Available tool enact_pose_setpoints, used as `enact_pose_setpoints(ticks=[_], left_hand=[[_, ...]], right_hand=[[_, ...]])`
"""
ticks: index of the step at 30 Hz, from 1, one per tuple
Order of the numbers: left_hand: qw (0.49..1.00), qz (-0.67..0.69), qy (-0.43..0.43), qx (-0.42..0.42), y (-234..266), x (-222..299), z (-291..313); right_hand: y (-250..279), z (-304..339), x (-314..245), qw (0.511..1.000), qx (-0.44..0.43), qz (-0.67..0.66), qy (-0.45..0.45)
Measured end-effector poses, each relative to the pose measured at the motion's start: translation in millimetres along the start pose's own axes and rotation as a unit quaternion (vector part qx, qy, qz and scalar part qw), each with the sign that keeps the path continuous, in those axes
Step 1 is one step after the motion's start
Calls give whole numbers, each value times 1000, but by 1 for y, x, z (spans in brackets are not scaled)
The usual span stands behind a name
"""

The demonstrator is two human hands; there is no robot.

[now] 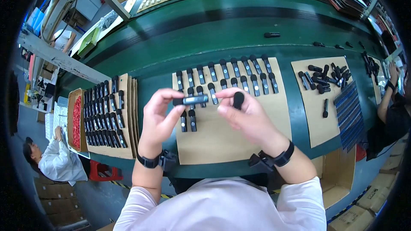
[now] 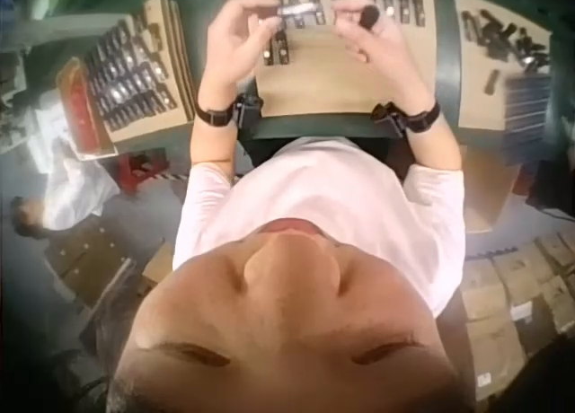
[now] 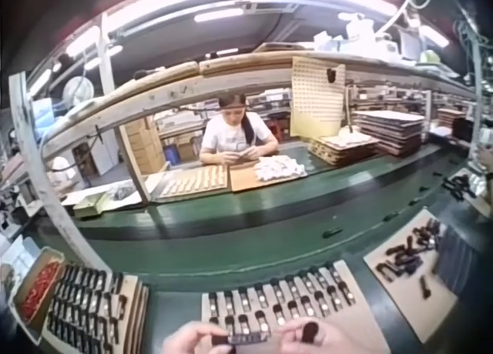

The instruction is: The person picks up a microphone from a cardboard sheet, turns it over to inspect it, and presses its buttons. They then place the microphone back onto the sheet and repeat these actions with other microphones before moving the sheet aside.

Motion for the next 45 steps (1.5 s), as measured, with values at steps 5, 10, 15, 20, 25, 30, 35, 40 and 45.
enact_pose_setpoints(ticks=[5, 10, 15, 20, 25, 30, 35, 40, 45], left_hand=[[1000, 25, -5, 2, 0, 19, 38], [997, 2, -77, 23, -5, 32, 50], [988, -61, -136, 27, -6, 26, 50], [988, -71, -130, 33, -7, 22, 51], [984, -135, -117, 16, -8, 7, 62], [956, -291, -45, 10, -2, -8, 92], [929, -369, -6, 29, -4, -26, 97], [931, -359, 59, 11, -3, -43, 95], [937, -344, 53, 16, -1, -48, 95]], right_hand=[[-38, 12, 23, 954, 38, 262, 140], [-45, 21, 33, 954, 56, 255, 150], [-48, 23, 40, 955, 48, 252, 147], [-47, 23, 44, 982, 68, 156, 81], [-38, 19, 53, 976, 105, 183, 48], [-31, 12, 49, 805, 103, 571, 126], [-25, 6, 59, 627, 61, 749, 205], [-27, 12, 77, 566, 13, 805, 176], [-29, 9, 83, 553, 7, 824, 123]])
Point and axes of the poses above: each hand's wrist, its own z-axis away from the middle knuckle, its own y-axis out of the back of the hand, x = y × z, the point moved 1 cm from there along -z, towards the middle knuckle, and after that the axes turned 4 degrees about -z, right-handed, at the moved point
